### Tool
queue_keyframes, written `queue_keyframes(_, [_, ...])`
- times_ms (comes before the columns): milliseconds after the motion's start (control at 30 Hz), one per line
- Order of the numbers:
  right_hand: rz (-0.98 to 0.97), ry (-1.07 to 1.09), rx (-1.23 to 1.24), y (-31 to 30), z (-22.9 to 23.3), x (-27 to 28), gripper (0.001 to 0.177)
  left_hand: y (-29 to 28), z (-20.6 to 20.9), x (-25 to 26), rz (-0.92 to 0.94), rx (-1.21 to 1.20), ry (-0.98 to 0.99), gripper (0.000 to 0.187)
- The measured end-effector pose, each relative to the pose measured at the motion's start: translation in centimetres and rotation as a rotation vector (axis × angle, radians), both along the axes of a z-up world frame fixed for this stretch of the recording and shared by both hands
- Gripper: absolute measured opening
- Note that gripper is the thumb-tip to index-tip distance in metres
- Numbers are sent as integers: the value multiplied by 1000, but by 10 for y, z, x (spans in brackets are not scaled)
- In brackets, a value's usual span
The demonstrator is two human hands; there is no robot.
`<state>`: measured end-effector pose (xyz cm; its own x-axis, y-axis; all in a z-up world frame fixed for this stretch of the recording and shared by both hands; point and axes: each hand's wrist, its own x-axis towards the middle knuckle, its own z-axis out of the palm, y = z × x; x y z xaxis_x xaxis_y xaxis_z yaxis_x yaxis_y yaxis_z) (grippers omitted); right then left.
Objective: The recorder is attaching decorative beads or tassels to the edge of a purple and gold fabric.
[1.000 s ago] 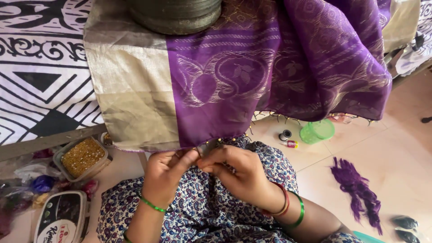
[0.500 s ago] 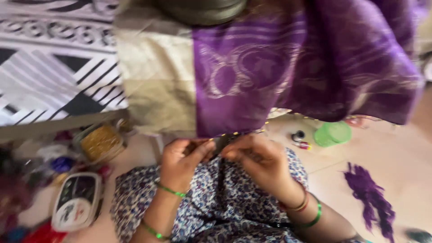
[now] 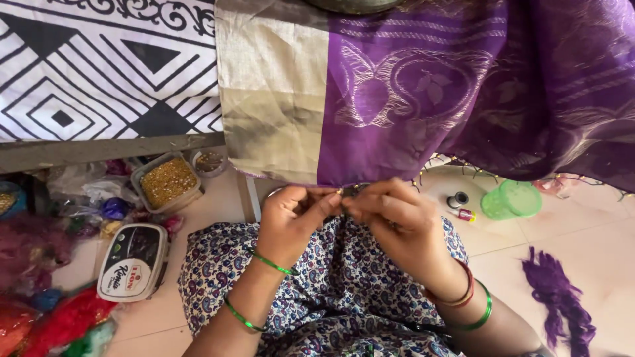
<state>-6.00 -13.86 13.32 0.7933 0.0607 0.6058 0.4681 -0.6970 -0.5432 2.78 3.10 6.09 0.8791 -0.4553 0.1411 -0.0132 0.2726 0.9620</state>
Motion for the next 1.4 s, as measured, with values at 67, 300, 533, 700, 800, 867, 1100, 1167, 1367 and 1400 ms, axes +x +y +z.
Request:
queue_keyframes(67, [-34, -74, -91, 0, 9, 4, 30, 2, -1, -3, -14, -18, -14, 13])
queue_keyframes(300, [-76, -222, -337, 8, 21, 6, 40, 13, 0, -12, -54, -67, -32, 14])
queue_keyframes(533, [-83, -248, -350, 9, 19, 6, 41, 16, 0, -12, -63, -58, -52, 14])
queue_keyframes(700, [-25, -290, -485, 7, 27, 5, 34, 18, 6, -14, -56, 0, -39, 15])
queue_keyframes(800, [18, -353, -556, 5, 34, 6, 28, 18, 11, -16, -50, 37, -32, 15])
queue_keyframes(867, [26, -310, -484, 2, 29, 7, 31, 19, 7, -16, -53, 34, -27, 15])
queue_keyframes(1100, [143, -215, -219, 2, 16, 3, 32, 13, 2, -16, 23, 51, -142, 11])
queue_keyframes(1167, [140, -255, -288, 4, 16, 3, 35, 9, 7, -16, 80, 121, -230, 10])
queue_keyframes(1367, [220, -270, -254, 4, 1, -5, 36, 1, 17, -7, 269, 281, -404, 7])
queue_keyframes(1400, [310, -232, -139, 4, -4, -8, 32, 0, 13, -2, 289, 262, -390, 4])
